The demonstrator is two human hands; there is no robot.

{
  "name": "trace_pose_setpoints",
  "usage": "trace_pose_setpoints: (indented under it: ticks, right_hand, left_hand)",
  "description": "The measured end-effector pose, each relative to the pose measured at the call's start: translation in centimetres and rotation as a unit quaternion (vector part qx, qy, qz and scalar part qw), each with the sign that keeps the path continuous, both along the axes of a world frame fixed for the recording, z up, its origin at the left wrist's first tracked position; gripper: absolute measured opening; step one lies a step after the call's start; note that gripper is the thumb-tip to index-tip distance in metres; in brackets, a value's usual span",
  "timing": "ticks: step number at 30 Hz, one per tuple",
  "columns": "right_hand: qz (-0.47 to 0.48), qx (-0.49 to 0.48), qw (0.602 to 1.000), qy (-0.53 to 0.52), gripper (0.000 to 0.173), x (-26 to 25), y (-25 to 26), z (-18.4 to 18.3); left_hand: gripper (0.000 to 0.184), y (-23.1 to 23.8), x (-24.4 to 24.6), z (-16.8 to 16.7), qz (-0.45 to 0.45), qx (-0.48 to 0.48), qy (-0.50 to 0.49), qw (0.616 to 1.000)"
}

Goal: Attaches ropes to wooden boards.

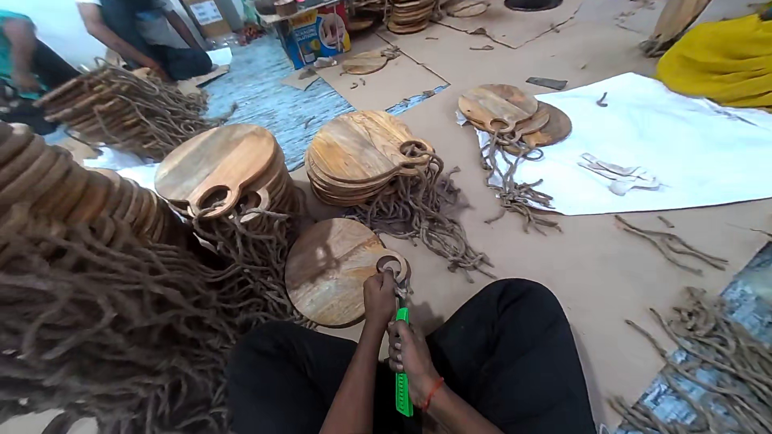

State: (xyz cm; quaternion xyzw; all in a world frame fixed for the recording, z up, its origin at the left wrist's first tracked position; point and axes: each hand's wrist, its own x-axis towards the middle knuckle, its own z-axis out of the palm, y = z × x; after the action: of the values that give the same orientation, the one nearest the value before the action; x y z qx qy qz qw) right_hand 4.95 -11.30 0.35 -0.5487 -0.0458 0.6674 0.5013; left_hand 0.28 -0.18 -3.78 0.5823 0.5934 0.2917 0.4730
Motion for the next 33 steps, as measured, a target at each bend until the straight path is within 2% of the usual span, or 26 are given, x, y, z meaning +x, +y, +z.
trace_pose_setpoints:
  ticks: [2,3,5,6,7,8,10,12,14,16,17,21,24,26,29,31,33]
  right_hand:
    - [-0.003,0.008,1.0,-0.023,0.03,-0.1,-0.8,0.2]
    - [-0.013,0.047,0.997,-0.059,0.028,-0.1,-1.5,0.4]
    - [-0.075,0.202,0.96,-0.181,0.016,0.6,-3.2,1.9]
    - [-0.103,0.244,0.946,-0.189,0.016,1.9,-3.7,3.4]
    - [-0.116,0.24,0.947,-0.18,0.017,3.7,-4.0,4.6]
    - [-0.111,0.205,0.958,-0.167,0.019,5.3,-3.7,5.0]
    - [-0.062,0.133,0.976,-0.163,0.02,7.6,-2.1,3.1]
    - [0.011,0.122,0.969,-0.217,0.011,8.9,-0.2,0.2]
    - [0.075,0.147,0.955,-0.248,0.033,8.8,1.4,-1.5]
    - [0.115,0.184,0.94,-0.262,0.055,7.8,3.0,-2.8]
    - [0.122,0.201,0.935,-0.267,0.059,7.2,3.7,-3.3]
    - [0.066,0.186,0.931,-0.307,0.027,6.5,4.6,-3.9]
    - [0.053,0.141,0.937,-0.315,0.022,8.3,3.8,-2.7]
    - [-0.025,0.117,0.946,-0.3,0.019,10.7,2.4,-0.6]
    - [-0.265,0.14,0.92,-0.251,0.011,16.6,-1.2,2.8]
    - [-0.399,0.191,0.879,-0.177,0.023,21.9,-4.1,5.5]
    - [-0.475,0.282,0.829,-0.091,0.04,27.6,-7.8,6.9]
  left_hand:
    - [0.051,-0.4,0.2,-0.2,0.005,-0.005,0.031,1.0]
    - [0.05,-0.1,-0.1,-0.1,0.031,-0.007,0.053,0.998]
    - [0.048,1.7,-3.1,0.8,0.127,-0.063,0.048,0.989]
    - [0.05,3.0,-4.6,0.9,0.202,-0.076,0.003,0.976]
    - [0.052,3.8,-5.2,1.1,0.243,-0.074,-0.02,0.967]
    - [0.051,4.3,-5.1,1.5,0.248,-0.059,-0.03,0.967]
    - [0.05,4.3,-3.1,2.1,0.195,-0.035,-0.061,0.978]
    - [0.056,2.6,-1.0,2.5,0.133,-0.069,-0.137,0.979]
    - [0.057,0.6,-0.2,2.0,0.111,-0.122,-0.177,0.97]
    - [0.059,-0.2,-0.3,1.4,0.089,-0.134,-0.172,0.972]
    - [0.059,-0.3,-0.3,1.2,0.07,-0.125,-0.167,0.976]
    - [0.056,-0.6,0.1,0.6,0.029,-0.126,-0.161,0.978]
    - [0.054,-0.6,0.3,0.4,0.026,-0.095,-0.103,0.99]
    - [0.051,-0.3,-0.2,0.2,0.033,-0.072,-0.075,0.994]
    - [0.048,0.1,-0.5,0.8,0.094,-0.079,-0.091,0.988]
    - [0.037,0.6,-0.8,0.8,0.11,-0.083,-0.059,0.989]
    - [0.038,1.0,-0.9,-0.2,0.064,-0.068,0.022,0.995]
